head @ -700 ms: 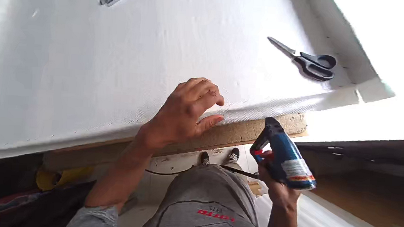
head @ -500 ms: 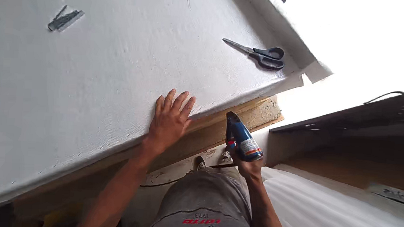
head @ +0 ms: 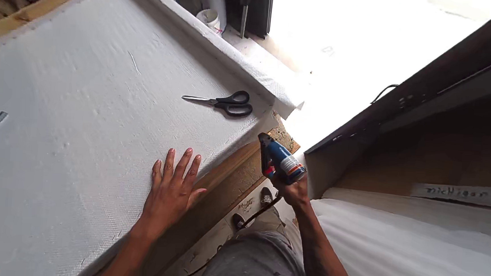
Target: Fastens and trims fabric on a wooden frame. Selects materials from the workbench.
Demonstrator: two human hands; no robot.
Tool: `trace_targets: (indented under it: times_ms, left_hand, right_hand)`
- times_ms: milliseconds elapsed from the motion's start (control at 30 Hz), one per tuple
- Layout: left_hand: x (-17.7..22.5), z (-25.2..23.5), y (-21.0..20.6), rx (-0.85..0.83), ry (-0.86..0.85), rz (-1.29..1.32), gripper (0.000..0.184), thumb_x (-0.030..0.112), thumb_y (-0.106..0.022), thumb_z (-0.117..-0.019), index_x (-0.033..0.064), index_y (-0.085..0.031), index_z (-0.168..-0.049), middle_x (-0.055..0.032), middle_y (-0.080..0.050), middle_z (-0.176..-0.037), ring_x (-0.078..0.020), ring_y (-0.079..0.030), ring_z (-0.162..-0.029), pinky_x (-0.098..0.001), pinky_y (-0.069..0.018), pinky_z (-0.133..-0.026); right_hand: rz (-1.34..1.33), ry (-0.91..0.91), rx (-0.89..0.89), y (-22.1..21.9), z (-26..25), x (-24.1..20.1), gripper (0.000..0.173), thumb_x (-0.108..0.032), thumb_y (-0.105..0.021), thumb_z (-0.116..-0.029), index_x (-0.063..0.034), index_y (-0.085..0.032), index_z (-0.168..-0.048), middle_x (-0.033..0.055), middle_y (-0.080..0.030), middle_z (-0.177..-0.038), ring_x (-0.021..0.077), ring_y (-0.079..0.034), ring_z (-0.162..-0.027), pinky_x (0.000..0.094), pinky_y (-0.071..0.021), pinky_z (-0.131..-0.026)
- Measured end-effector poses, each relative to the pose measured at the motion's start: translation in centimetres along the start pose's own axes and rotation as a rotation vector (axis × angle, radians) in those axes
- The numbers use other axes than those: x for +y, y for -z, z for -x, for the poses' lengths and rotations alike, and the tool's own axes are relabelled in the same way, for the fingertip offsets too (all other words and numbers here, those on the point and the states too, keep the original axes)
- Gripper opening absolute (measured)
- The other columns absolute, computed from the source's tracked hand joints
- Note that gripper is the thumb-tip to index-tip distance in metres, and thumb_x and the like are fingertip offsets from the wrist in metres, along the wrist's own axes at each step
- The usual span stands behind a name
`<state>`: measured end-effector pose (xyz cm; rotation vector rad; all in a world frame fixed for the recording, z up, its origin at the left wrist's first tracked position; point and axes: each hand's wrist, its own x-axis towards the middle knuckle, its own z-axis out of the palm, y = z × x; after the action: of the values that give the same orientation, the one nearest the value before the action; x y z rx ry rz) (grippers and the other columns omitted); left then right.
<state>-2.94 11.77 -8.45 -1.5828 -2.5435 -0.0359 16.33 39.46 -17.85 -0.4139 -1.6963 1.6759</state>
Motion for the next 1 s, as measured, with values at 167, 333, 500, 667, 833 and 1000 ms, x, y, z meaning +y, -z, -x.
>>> trace_targets:
  times_ms: [167, 333, 500, 667, 833, 1000]
  left_hand:
    - [3.5, -8.9, 1.4, 0.062, -0.139, 0.243, 0.081, 0.067, -0.035, -0.1024, 0.0055, -0.044, -0.154, -0.0185, -0.045, -0.158, -0.04, -0.038, -0.149, -0.0621, -0.0317, -0.119]
    - [6.7, -20.7, 3.8, 0.257, -0.322, 0.188, 0.044, 0.033, -0.056, -0.1046, 0.0072, -0.061, -0.14, -0.0169, -0.058, -0.146, -0.0355, -0.045, -0.145, -0.0516, -0.0388, -0.119]
    - [9.1, -30.4, 4.5, 0.136, -0.435, 0.007, 0.036, 0.024, -0.073, -0.0882, 0.0059, -0.07, -0.119, -0.0161, -0.071, -0.113, -0.0362, -0.068, -0.108, -0.0529, -0.0541, -0.088]
    - [10.8, -33.9, 6.1, -0.108, -0.317, -0.048, 0.031, 0.024, -0.081, -0.0768, 0.0092, -0.073, -0.103, -0.0092, -0.07, -0.088, -0.0329, -0.068, -0.083, -0.0506, -0.0513, -0.065]
    - [11.0, -36.1, 8.4, -0.281, -0.256, 0.328, 0.05, 0.057, -0.073, -0.0865, 0.0143, -0.071, -0.113, 0.0033, -0.072, -0.096, -0.0099, -0.07, -0.086, -0.0369, -0.0604, -0.075]
    - [8.4, -35.2, 9.3, -0.146, -0.491, 0.382, 0.033, 0.04, -0.059, -0.1004, 0.0127, -0.075, -0.108, -0.0023, -0.071, -0.111, -0.017, -0.064, -0.111, -0.0404, -0.0508, -0.096]
  right_hand:
    - [0.032, -0.027, -0.057, 2.0, -4.2, 2.0, 0.027, -0.005, -0.077, -0.0753, 0.0002, -0.07, -0.101, 0.0027, -0.075, -0.095, 0.0053, -0.072, -0.089, 0.0281, -0.0616, -0.084]
    - [-0.024, 0.01, -0.127, 4.9, -2.5, 1.1, 0.031, -0.013, -0.081, -0.0758, -0.0031, -0.072, -0.104, -0.0011, -0.076, -0.099, 0.0005, -0.071, -0.095, 0.0238, -0.0605, -0.089]
    - [-0.095, 0.074, -0.146, 6.8, -4.0, 1.2, 0.038, -0.021, -0.081, -0.0789, -0.004, -0.071, -0.112, -0.0011, -0.076, -0.102, 0.0004, -0.07, -0.096, 0.0225, -0.0603, -0.089]
    - [-0.175, 0.133, -0.157, 7.1, -8.5, 1.6, 0.035, -0.019, -0.079, -0.0814, -0.0032, -0.071, -0.112, -0.0008, -0.076, -0.102, 0.001, -0.07, -0.095, 0.0235, -0.0607, -0.088]
    - [-0.218, 0.179, -0.17, 6.2, -11.4, 2.2, 0.034, -0.015, -0.077, -0.0824, -0.0025, -0.07, -0.113, 0.0, -0.075, -0.104, 0.0007, -0.07, -0.098, 0.0232, -0.0597, -0.091]
    - [-0.178, 0.164, -0.232, 9.0, -10.6, 1.8, 0.038, -0.022, -0.077, -0.0853, -0.0073, -0.069, -0.119, -0.0017, -0.074, -0.108, 0.0004, -0.068, -0.103, 0.0222, -0.0585, -0.093]
